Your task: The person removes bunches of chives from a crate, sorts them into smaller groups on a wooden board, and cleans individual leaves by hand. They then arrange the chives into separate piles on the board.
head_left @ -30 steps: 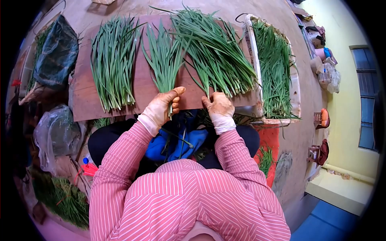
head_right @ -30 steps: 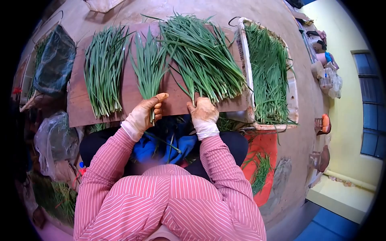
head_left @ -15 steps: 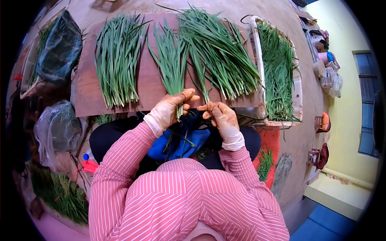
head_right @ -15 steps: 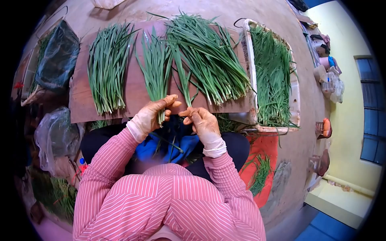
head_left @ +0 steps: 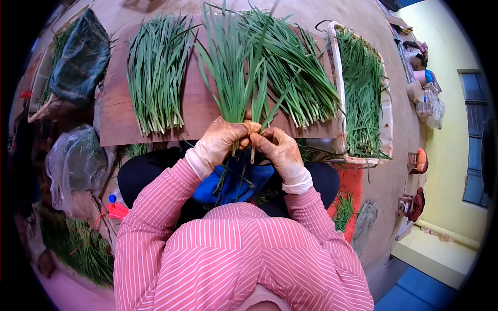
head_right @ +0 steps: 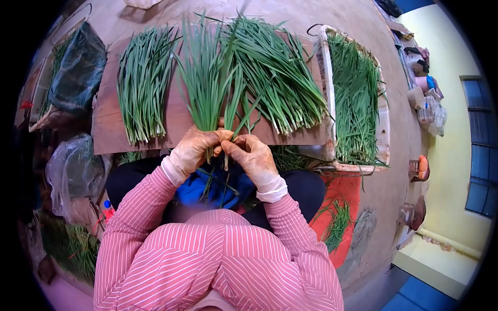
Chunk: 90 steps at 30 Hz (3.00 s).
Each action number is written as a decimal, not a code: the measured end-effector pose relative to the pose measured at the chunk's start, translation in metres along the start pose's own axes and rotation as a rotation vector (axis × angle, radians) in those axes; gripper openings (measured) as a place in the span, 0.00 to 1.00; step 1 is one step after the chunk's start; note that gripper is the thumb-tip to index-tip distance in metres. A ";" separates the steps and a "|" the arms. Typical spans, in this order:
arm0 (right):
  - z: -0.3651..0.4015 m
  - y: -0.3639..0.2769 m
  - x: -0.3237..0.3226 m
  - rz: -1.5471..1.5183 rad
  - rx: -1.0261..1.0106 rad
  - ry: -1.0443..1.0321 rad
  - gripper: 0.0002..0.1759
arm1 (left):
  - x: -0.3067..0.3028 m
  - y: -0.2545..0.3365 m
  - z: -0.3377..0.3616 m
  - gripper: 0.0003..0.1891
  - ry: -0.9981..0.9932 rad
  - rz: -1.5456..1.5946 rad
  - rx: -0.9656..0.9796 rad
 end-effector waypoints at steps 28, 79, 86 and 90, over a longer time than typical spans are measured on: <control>0.007 0.071 0.006 -0.389 0.257 0.178 0.10 | -0.024 -0.038 -0.019 0.10 0.141 0.016 -0.200; -0.007 0.056 0.008 -0.228 0.242 -0.088 0.17 | -0.011 -0.026 -0.012 0.17 -0.035 0.110 -0.318; 0.013 0.070 0.004 -0.003 0.345 -0.069 0.14 | -0.018 -0.001 -0.014 0.19 0.026 0.057 -0.126; 0.029 0.080 -0.002 0.265 0.637 -0.186 0.30 | -0.022 -0.005 -0.018 0.18 -0.009 0.104 -0.156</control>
Point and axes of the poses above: each hand's wrist, its own z-axis away from the middle knuckle, its own x-axis out of the palm, y = z × x, the point moved 5 cm from there along -z, towards the middle knuckle, and after that the axes turned 9 degrees about -x, right-handed, at the moved point
